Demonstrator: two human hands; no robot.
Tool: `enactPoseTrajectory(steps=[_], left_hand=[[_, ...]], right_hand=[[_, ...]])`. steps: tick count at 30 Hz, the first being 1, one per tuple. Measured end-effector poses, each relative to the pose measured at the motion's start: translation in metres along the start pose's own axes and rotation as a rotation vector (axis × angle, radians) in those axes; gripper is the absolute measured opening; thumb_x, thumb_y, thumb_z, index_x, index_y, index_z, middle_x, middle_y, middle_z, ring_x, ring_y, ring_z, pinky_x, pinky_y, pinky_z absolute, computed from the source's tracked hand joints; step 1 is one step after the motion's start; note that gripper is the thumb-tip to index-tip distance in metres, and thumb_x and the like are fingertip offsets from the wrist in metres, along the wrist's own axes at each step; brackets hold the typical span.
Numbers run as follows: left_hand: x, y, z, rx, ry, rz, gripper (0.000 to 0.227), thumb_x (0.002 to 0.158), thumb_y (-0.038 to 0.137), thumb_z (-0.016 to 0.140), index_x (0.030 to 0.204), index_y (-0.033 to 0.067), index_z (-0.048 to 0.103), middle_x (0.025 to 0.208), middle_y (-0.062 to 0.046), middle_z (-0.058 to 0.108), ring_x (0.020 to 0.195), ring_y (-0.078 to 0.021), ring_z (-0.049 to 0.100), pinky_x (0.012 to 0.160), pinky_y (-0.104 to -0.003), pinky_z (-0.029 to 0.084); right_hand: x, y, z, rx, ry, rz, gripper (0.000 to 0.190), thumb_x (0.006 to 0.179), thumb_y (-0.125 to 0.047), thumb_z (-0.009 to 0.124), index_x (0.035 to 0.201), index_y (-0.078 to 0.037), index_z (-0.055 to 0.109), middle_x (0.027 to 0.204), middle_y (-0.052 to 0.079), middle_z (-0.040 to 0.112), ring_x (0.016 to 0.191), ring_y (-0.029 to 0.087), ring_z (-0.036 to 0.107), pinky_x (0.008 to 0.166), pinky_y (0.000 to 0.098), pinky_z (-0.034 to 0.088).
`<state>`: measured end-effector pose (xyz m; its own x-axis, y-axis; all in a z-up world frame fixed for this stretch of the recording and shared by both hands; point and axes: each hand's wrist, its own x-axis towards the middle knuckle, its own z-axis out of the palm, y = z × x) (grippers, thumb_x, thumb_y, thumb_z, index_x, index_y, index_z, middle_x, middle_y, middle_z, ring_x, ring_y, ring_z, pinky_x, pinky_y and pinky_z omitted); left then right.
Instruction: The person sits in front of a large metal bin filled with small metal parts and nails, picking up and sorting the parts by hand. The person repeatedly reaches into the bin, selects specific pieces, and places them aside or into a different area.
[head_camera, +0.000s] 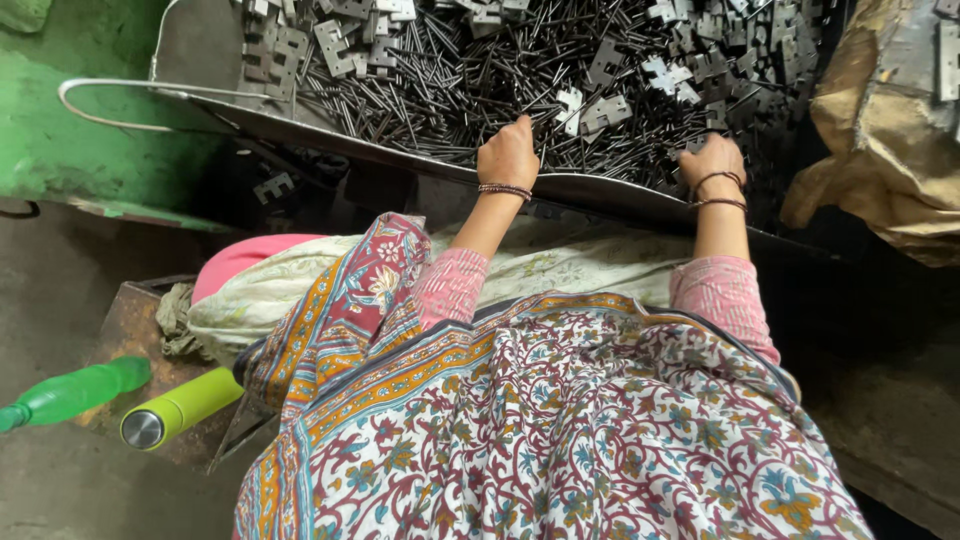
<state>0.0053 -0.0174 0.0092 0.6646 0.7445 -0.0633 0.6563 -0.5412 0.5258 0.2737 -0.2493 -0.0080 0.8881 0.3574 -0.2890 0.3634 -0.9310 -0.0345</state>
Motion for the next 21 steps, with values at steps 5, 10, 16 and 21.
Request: enactPoseTrajectory(steps=[5, 10, 16, 21], left_hand=[[-0.003, -0.001, -0.002, 0.002, -0.014, 0.005, 0.017, 0.087, 0.004, 0.061, 0.102, 0.0111, 0.065, 0.087, -0.013, 0.075, 0.083, -0.0340, 0.075, 0.069, -0.047, 0.061], [-0.004, -0.002, -0.001, 0.005, -0.014, 0.009, 0.015, 0.088, 0.005, 0.061, 0.101, 0.0111, 0.065, 0.087, -0.012, 0.075, 0.084, -0.0340, 0.075, 0.069, -0.047, 0.060], [-0.002, -0.001, -0.001, 0.005, -0.008, 0.020, 0.015, 0.088, 0.005, 0.061, 0.101, 0.0108, 0.064, 0.087, -0.012, 0.075, 0.083, -0.0342, 0.075, 0.069, -0.047, 0.060], [-0.002, -0.001, 0.000, 0.004, -0.020, -0.005, 0.014, 0.088, 0.005, 0.061, 0.100, 0.0120, 0.065, 0.086, -0.012, 0.075, 0.084, -0.0343, 0.075, 0.070, -0.048, 0.060]], right_hand=[[0.007, 0.031, 0.014, 0.027, -0.226, 0.092, 0.079, 0.082, -0.054, 0.074, 0.144, -0.009, 0.054, 0.151, 0.024, 0.040, 0.136, 0.046, 0.044, 0.107, 0.0550, 0.042], [0.005, 0.028, 0.021, 0.011, -0.172, 0.017, 0.082, 0.079, -0.047, 0.081, 0.139, 0.003, 0.054, 0.150, 0.024, 0.044, 0.134, 0.043, 0.048, 0.107, 0.0508, 0.044], [0.012, 0.033, 0.028, 0.071, -0.097, -0.195, 0.065, 0.075, -0.034, 0.087, 0.124, 0.004, 0.066, 0.125, 0.025, 0.068, 0.119, 0.039, 0.064, 0.103, 0.0436, 0.051], [0.009, 0.027, 0.023, 0.107, -0.155, -0.176, 0.054, 0.074, -0.032, 0.085, 0.116, 0.001, 0.071, 0.115, 0.024, 0.072, 0.109, 0.038, 0.069, 0.098, 0.0434, 0.053]])
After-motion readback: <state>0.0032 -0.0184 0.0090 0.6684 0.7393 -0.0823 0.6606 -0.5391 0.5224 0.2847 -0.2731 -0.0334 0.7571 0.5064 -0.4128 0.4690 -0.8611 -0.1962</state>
